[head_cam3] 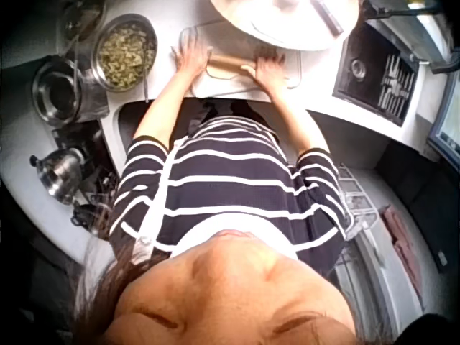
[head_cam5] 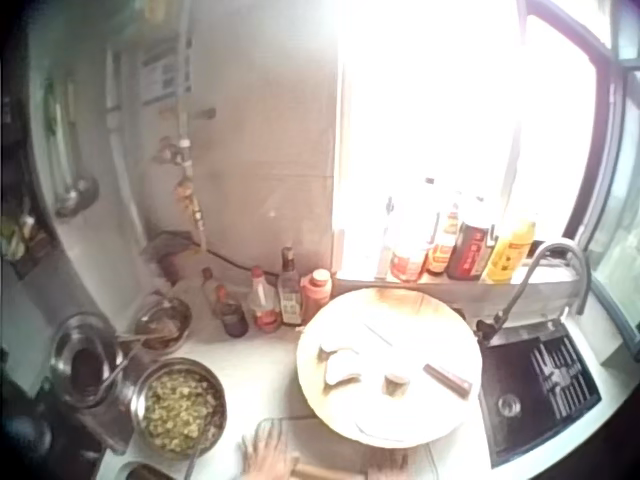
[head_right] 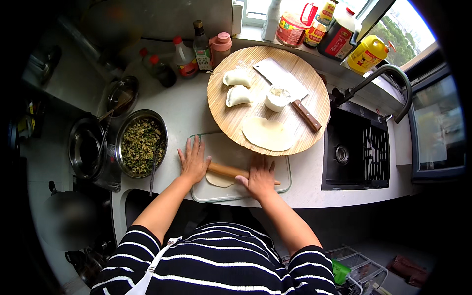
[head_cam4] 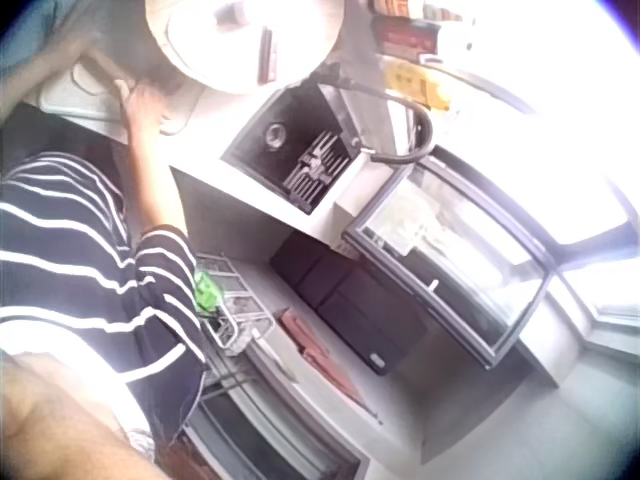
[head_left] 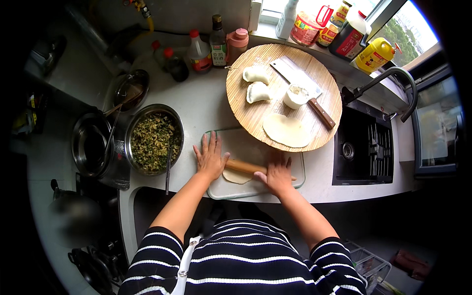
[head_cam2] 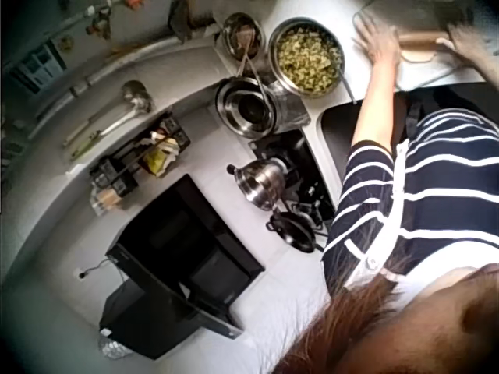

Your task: The person fills a dough wrapper with a vegetable mixture by hand, pinches the edges to seal it, and places it on a wooden board. Then, the person uses a rolling pin to flatten a piece of dough on a glass cutting board.

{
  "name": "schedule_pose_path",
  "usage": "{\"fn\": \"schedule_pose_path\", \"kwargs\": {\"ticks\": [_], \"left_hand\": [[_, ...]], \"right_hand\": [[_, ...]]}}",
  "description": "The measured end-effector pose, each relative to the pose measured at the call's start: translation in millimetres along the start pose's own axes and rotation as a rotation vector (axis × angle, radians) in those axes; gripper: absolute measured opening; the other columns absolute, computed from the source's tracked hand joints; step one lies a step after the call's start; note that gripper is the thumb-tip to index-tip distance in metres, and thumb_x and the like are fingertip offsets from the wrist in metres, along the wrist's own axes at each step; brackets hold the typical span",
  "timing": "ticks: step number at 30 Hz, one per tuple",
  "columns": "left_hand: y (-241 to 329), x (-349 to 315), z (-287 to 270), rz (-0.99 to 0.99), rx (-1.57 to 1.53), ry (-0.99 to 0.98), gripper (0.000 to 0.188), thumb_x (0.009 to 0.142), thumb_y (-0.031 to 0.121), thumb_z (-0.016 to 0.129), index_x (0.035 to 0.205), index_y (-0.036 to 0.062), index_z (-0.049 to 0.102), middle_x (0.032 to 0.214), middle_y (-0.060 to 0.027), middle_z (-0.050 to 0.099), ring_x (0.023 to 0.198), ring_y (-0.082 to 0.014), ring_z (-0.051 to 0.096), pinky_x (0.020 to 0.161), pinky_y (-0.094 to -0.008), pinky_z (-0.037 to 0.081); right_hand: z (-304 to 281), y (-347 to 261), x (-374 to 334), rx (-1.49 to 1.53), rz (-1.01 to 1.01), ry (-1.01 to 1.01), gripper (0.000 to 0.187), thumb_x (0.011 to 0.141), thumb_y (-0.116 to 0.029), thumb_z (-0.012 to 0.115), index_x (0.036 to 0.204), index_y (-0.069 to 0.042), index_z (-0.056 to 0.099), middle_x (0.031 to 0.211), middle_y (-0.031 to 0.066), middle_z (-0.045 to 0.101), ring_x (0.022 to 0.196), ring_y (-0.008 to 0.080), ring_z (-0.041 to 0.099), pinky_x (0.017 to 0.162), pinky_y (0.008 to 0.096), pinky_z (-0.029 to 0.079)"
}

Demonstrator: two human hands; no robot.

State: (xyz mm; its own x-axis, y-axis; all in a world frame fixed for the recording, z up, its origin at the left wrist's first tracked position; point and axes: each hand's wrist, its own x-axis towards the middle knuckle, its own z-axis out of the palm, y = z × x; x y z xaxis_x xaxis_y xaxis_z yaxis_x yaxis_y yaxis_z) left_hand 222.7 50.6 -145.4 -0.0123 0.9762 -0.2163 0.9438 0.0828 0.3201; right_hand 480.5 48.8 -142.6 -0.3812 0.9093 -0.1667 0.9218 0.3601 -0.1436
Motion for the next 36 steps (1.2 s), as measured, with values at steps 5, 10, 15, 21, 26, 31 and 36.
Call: {"fn": "schedule_pose_path", "kwargs": {"ticks": [5,10,15,21,26,31,36], "left_hand": [[-6,-32,-2,0.056,0.036,-0.059,0.07,0.095,0.045,0.044,0.15,0.0071,0.024,0.16,-0.0111,0.009,0.147,-0.0352,0.003,0.109,-0.0676,-0.001],[-32,-88,10,0.189,0.001,0.0,0.069,0.093,0.039,0.052,0.149,0.0069,0.026,0.159,-0.0123,0.012,0.145,-0.0357,0.01,0.11,-0.0659,0.001],[-10,-70,-9,0.3,-0.243,0.507,0.05,0.085,0.025,0.066,0.127,0.0042,0.049,0.13,-0.0154,0.049,0.12,-0.0352,0.045,0.102,-0.0512,0.032],[21,-38,23,-0.078,-0.286,0.151,0.044,0.069,0.021,0.08,0.104,0.0037,0.06,0.092,-0.0129,0.062,0.091,-0.0313,0.058,0.08,-0.0408,0.047],[20,-24,6,-0.178,-0.386,-0.106,0.029,0.07,0.018,0.077,0.091,0.0035,0.063,0.084,-0.0127,0.068,0.072,-0.0295,0.065,0.067,-0.0399,0.052],[27,-36,-23,0.22,-0.504,0.38,0.016,0.074,0.006,0.065,0.089,0.0038,0.06,0.085,-0.0143,0.069,0.076,-0.0299,0.067,0.068,-0.0384,0.053],[3,-56,29,0.594,0.015,0.344,0.022,0.074,0.015,0.067,0.092,0.0051,0.059,0.1,-0.0132,0.066,0.099,-0.0299,0.064,0.086,-0.0408,0.05]], "right_hand": [[-1,-12,-32,0.054,-0.075,0.007,0.083,0.086,-0.056,0.053,0.144,-0.001,0.029,0.15,0.0215,0.026,0.138,0.0397,0.025,0.105,0.0669,0.022],[6,-6,-72,0.229,-0.286,0.129,0.054,0.08,-0.021,0.063,0.13,-0.004,0.05,0.119,0.016,0.054,0.107,0.0323,0.055,0.086,0.0475,0.044],[-7,10,-84,0.283,-0.108,0.415,0.05,0.077,-0.002,0.061,0.127,-0.005,0.054,0.108,0.0132,0.058,0.097,0.0314,0.057,0.08,0.0412,0.045],[-11,21,-80,0.313,-0.002,0.431,0.045,0.083,-0.003,0.061,0.128,-0.008,0.054,0.109,0.0134,0.057,0.099,0.032,0.056,0.084,0.042,0.045],[-12,18,-84,0.332,-0.018,0.438,0.048,0.082,-0.003,0.062,0.129,-0.009,0.053,0.109,0.0133,0.057,0.098,0.0319,0.056,0.083,0.0419,0.045],[-12,15,-85,0.379,0.011,0.474,0.049,0.081,-0.003,0.064,0.129,-0.008,0.054,0.11,0.0139,0.058,0.099,0.0326,0.056,0.084,0.0419,0.045],[-14,11,-76,0.432,-0.022,0.472,0.048,0.082,-0.004,0.064,0.128,-0.008,0.054,0.11,0.0144,0.058,0.1,0.0331,0.057,0.084,0.0422,0.046]]}}
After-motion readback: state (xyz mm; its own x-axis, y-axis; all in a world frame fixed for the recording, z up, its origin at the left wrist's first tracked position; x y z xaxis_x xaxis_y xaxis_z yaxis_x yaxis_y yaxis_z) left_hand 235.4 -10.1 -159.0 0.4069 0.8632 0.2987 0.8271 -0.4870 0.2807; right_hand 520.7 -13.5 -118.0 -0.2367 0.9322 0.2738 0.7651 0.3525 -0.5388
